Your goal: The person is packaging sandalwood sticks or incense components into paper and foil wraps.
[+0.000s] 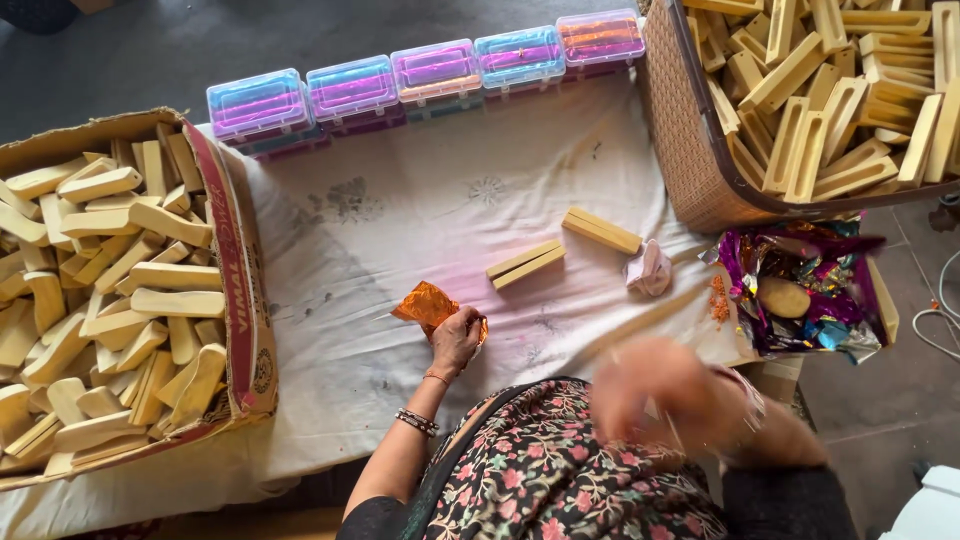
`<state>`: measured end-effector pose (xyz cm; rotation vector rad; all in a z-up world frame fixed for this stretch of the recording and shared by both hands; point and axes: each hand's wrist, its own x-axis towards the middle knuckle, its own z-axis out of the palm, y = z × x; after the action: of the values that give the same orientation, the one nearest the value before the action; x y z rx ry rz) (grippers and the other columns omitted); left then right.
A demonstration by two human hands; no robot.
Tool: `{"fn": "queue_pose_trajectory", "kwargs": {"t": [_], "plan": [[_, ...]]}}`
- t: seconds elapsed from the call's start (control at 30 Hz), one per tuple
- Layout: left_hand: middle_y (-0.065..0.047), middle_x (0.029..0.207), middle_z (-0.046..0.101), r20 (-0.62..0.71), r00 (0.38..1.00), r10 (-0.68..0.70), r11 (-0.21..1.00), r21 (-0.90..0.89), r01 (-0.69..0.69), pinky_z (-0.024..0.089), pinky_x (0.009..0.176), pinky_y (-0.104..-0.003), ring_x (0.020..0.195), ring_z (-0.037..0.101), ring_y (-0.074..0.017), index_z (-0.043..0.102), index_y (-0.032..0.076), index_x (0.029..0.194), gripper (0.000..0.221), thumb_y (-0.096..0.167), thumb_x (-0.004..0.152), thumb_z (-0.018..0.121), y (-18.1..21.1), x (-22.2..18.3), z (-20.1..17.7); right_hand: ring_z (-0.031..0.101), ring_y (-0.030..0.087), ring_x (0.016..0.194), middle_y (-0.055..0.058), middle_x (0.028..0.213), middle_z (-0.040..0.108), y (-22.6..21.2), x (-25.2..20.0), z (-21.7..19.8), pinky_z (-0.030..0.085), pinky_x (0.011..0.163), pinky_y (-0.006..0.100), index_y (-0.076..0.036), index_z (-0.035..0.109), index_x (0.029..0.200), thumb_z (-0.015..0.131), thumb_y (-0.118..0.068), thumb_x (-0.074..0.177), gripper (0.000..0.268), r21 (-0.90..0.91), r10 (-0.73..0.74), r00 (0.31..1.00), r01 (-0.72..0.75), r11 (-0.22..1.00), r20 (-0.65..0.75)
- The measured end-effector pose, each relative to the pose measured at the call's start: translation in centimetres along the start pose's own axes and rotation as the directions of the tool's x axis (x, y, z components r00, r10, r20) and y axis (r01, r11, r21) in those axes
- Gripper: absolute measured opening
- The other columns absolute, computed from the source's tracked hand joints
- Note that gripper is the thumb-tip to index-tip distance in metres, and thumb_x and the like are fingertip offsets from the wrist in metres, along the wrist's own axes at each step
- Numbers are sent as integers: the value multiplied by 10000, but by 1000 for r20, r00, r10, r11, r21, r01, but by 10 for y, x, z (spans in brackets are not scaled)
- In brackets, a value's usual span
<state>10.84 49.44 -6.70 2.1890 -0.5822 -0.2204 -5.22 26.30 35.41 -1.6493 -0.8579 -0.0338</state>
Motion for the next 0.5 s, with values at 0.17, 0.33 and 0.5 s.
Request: {"fn": "queue_pose_trajectory", "kwargs": {"t": [0.17, 0.33, 0.5], "plan": [[-108, 884, 754, 8, 1000, 29, 999, -19, -29, 562, 739, -423, 841, 739, -296, 711, 116, 977, 127, 213, 910, 664, 0, 0, 0, 582, 299, 730, 130, 845, 536, -27, 9, 6, 475, 636, 425, -21, 440, 828, 417, -147, 1114, 313, 153, -360, 828, 327, 933, 430], [-118, 900, 744, 24, 999, 27, 999, -28, -26, 559, 736, -419, 858, 731, -300, 703, 103, 991, 136, 213, 916, 677, 5, 1, -6, 475, 289, 647, 90, 767, 380, -24, 24, 20, 390, 571, 398, -33, 336, 815, 300, -245, 1131, 382, 373, -281, 869, 123, 920, 406], [-92, 863, 752, -5, 999, 41, 996, -82, -41, 560, 734, -387, 804, 737, -267, 728, 119, 956, 116, 212, 900, 689, 5, 3, -3, 496, 338, 691, 90, 770, 361, -13, 47, 21, 375, 564, 464, -68, 283, 751, 265, -77, 1123, 372, 460, -513, 786, 336, 822, 344]]}}
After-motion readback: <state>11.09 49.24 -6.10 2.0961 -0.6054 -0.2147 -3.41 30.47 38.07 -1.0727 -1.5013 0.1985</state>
